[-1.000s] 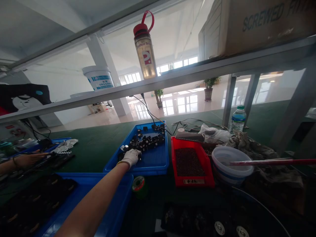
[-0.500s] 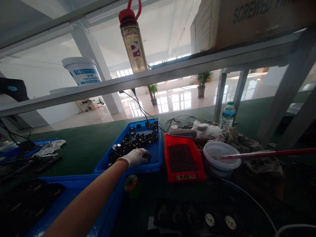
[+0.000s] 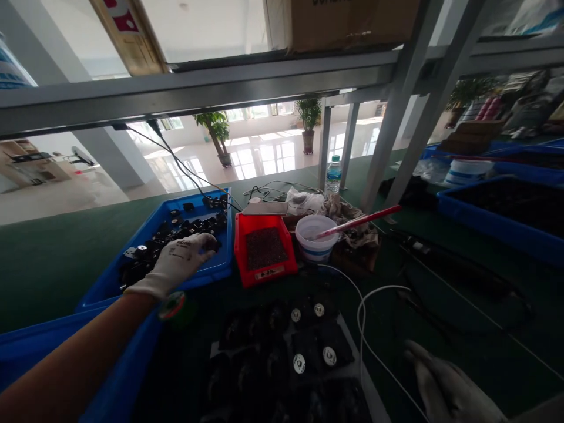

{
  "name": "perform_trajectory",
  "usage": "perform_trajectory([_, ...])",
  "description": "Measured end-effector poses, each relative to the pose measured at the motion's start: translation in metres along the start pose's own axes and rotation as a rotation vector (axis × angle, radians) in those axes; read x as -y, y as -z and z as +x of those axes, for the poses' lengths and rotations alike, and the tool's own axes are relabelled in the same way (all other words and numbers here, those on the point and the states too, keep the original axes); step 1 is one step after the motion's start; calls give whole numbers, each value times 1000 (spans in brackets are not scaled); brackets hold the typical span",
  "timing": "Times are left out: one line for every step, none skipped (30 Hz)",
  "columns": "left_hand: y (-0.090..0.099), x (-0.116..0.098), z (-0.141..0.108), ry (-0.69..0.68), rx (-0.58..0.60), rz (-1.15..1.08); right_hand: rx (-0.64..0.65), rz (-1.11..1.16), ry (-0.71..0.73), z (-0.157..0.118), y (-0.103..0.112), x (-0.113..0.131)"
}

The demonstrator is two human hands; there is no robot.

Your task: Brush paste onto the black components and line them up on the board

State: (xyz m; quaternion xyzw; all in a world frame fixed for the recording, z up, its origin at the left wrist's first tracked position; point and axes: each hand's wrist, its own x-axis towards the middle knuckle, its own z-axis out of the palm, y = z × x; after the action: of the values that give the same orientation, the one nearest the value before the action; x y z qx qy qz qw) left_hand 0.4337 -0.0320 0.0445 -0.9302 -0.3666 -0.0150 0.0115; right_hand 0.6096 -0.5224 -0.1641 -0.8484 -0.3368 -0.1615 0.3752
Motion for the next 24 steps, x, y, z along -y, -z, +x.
perform_trajectory([3,-13,-19,-48,-35,-64,-4,-1,13,1,0,2])
perform_trajectory([4,-29,-41,-100,-57,-126,-10,0,26,2,-1,4])
perform_trajectory([2,-47,-65,-171,-65,-207,-17,3,45,4,-1,6])
perform_trajectory([-2,-66,-90,-290,-56,-409,-27,8,70,5,-1,9])
perform_trajectory([-9,-85,-114,-385,-16,-556,-42,12,104,6,-1,12])
perform_trajectory([-17,-103,-136,-462,49,-653,-60,15,140,7,0,15])
perform_trajectory([-26,-119,-156,-504,114,-710,-79,18,177,9,1,17])
perform_trajectory([-36,-134,-173,-556,196,-722,-98,20,206,10,2,19])
perform_trajectory([-45,-146,-186,-598,184,-718,-109,21,225,12,3,21])
perform_trajectory([-54,-155,-196,-627,173,-682,-118,24,236,13,4,23])
perform_trajectory([-61,-162,-203,-652,146,-642,-125,27,238,14,5,24])
perform_trajectory([-67,-167,-208,-670,109,-603,-129,31,240,15,6,25])
perform_trajectory([-71,-170,-211,-683,83,-565,-132,34,245,16,6,26])
perform_trajectory([-73,-173,-213,-695,54,-538,-134,39,250,16,7,27])
perform_trajectory([-74,-174,-215,-712,26,-516,-137,45,256,17,7,28])
perform_trajectory([-74,-176,-217,-723,-8,-496,-142,52,262,18,7,28])
perform_trajectory([-74,-178,-219,-733,-43,-478,-144,59,268,18,7,29])
perform_trajectory([-72,-179,-221,-739,-67,-464,-148,65,273,18,8,30])
perform_trajectory([-71,-181,-223,-741,-77,-454,-153,70,276,19,8,30])
perform_trajectory([-71,-182,-225,-741,-76,-442,-154,74,279,19,8,31])
perform_trajectory([-70,-184,-226,-737,-68,-429,-156,77,281,19,9,31])
perform_trajectory([-70,-185,-226,-729,-60,-412,-157,79,282,19,9,31])
perform_trajectory([-71,-186,-226,-724,-53,-395,-158,82,283,19,9,32])
perform_trajectory([-71,-187,-226,-719,-51,-379,-159,86,285,19,9,32])
